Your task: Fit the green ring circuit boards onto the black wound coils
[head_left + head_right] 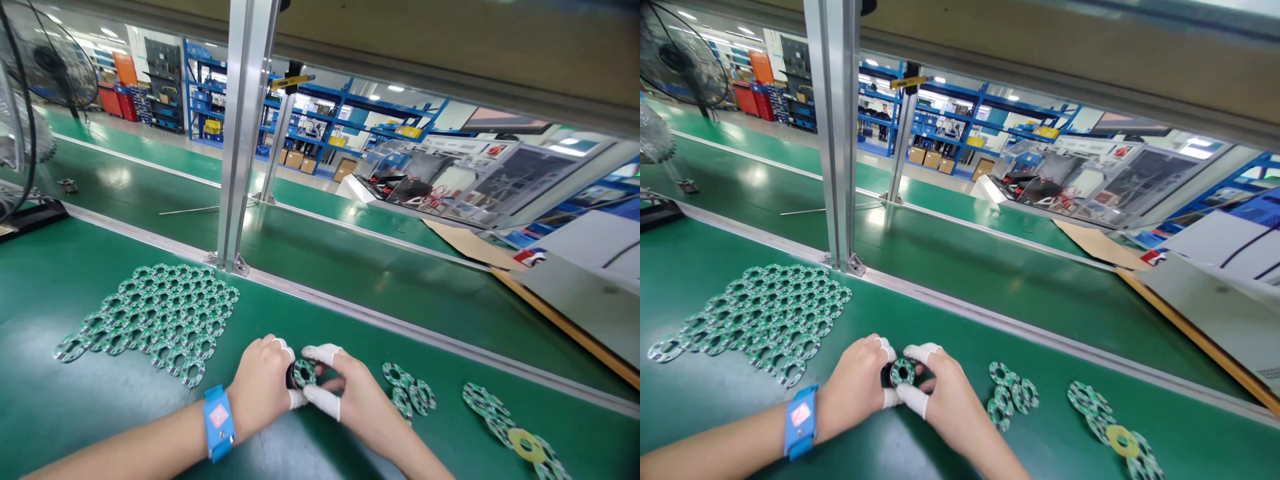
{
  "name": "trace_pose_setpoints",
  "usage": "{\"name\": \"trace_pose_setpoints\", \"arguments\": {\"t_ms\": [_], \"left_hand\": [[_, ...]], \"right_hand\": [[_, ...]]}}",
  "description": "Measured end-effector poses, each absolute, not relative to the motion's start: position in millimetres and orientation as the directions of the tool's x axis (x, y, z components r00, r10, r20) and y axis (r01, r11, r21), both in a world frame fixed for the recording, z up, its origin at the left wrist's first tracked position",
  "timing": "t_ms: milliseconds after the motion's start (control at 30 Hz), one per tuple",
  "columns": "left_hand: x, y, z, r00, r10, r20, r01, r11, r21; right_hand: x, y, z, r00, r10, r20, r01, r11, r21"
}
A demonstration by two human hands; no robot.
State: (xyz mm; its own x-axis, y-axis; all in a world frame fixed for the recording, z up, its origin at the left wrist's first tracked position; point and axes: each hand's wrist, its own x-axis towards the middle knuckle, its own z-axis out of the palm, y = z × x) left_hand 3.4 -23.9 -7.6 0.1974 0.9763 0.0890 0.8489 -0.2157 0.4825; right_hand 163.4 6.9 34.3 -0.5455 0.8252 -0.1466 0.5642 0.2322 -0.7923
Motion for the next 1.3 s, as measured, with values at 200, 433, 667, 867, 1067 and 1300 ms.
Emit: {"name": "trace_pose_setpoints", "arguments": {"t_ms": [200,433,667,867,1067,1300], "left_hand": [[3.6,-24.4,-9.9,0.206,0.975,0.089,0.852,-0.223,0.473],[4.6,-23.3,-13.5,0.215,0.975,0.06,0.841,-0.216,0.496],[5.6,-21.3,-13.8,0.236,0.97,0.063,0.786,-0.229,0.575],[7.4,-22.8,-17.3,0.226,0.973,0.053,0.779,-0.213,0.59],[-7.2,-28.0,13.2,0.275,0.961,0.035,0.718,-0.229,0.657],[-3.4,-37.1,11.5,0.581,0.783,0.221,0.714,-0.621,0.324]], "right_hand": [[160.6,4.3,24.0,-0.54,0.837,-0.085,0.573,0.292,-0.766],[156.1,2.5,20.4,-0.467,0.881,-0.077,0.596,0.249,-0.764],[159.2,3.6,20.8,-0.474,0.873,-0.12,0.576,0.204,-0.791],[158.4,4.8,21.3,-0.476,0.87,-0.13,0.593,0.208,-0.777],[159.4,3.2,17.2,-0.489,0.866,-0.105,0.544,0.208,-0.813],[165.0,2.3,14.5,-0.526,0.845,-0.101,0.47,0.19,-0.862]]}}
